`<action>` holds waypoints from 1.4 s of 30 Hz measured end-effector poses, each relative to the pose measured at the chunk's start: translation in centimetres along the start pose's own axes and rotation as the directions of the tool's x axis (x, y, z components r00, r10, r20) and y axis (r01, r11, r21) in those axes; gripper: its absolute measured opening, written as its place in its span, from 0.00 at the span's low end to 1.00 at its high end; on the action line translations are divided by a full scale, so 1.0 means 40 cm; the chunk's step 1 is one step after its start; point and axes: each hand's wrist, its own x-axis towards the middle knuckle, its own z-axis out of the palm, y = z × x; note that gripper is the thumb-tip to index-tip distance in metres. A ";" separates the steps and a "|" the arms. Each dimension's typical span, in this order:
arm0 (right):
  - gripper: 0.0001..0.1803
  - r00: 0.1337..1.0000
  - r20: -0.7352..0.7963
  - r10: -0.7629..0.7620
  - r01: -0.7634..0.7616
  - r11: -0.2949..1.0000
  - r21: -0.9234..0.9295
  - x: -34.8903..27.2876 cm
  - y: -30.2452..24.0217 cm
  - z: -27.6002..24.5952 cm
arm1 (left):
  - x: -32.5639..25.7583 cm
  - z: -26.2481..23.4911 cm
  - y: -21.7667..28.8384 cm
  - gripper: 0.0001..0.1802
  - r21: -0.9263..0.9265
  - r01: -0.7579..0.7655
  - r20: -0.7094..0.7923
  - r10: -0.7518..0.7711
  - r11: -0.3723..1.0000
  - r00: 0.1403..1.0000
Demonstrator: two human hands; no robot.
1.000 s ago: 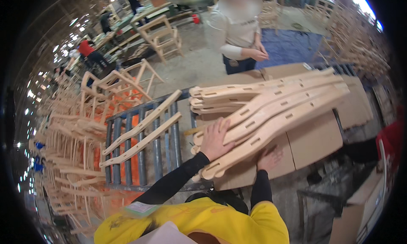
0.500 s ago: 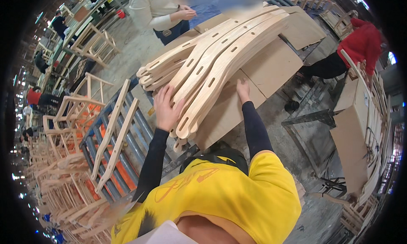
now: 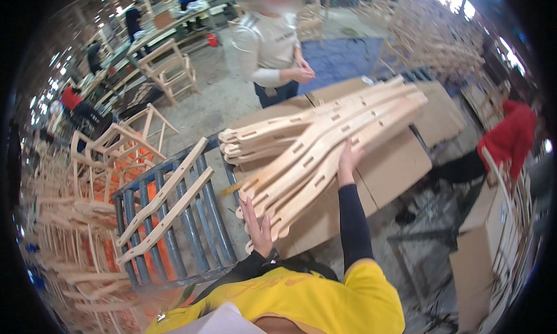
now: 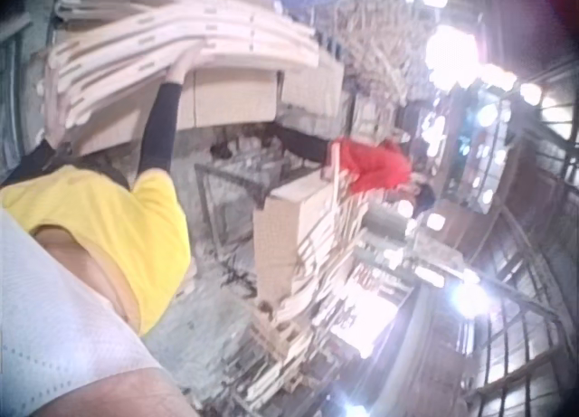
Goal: The person repeatedly picks up curved wooden chair parts from the floor and stacks them on a table. The person handles the parts one at a time, aligning them into a growing pile.
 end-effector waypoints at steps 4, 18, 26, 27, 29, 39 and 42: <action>0.49 1.000 0.021 -0.019 0.019 1.000 -0.004 -0.014 -0.013 0.009 | -0.002 -0.009 -0.005 0.43 -0.022 0.017 -0.029 -0.018 1.000 0.999; 0.51 0.997 0.067 -0.026 0.029 0.999 -0.036 0.006 0.001 0.011 | 0.000 -0.004 -0.009 0.42 -0.005 0.031 -0.031 -0.031 0.999 0.999; 0.43 0.960 0.265 0.091 -0.140 0.975 0.173 -0.029 0.053 -0.051 | -0.024 -0.133 -0.091 0.38 0.128 -0.124 0.200 0.096 0.984 0.975; 0.40 0.942 0.317 0.109 -0.181 0.962 0.207 -0.059 0.057 -0.069 | -0.035 -0.159 -0.107 0.38 0.141 -0.114 0.230 0.080 0.983 0.970; 0.36 0.971 0.233 0.053 -0.066 0.997 0.048 -0.077 0.171 -0.139 | -0.062 -0.183 -0.109 0.38 0.064 -0.036 0.236 0.020 0.997 0.971; 0.36 0.732 0.678 -0.066 0.626 0.459 -0.630 -0.515 0.400 -0.424 | -0.325 -0.335 -0.311 0.29 0.124 0.484 0.127 -0.498 0.866 0.858; 0.37 0.764 0.645 -0.006 0.562 0.497 -0.661 -0.543 0.394 -0.422 | -0.361 -0.335 -0.366 0.23 0.152 0.489 0.174 -0.511 0.859 0.842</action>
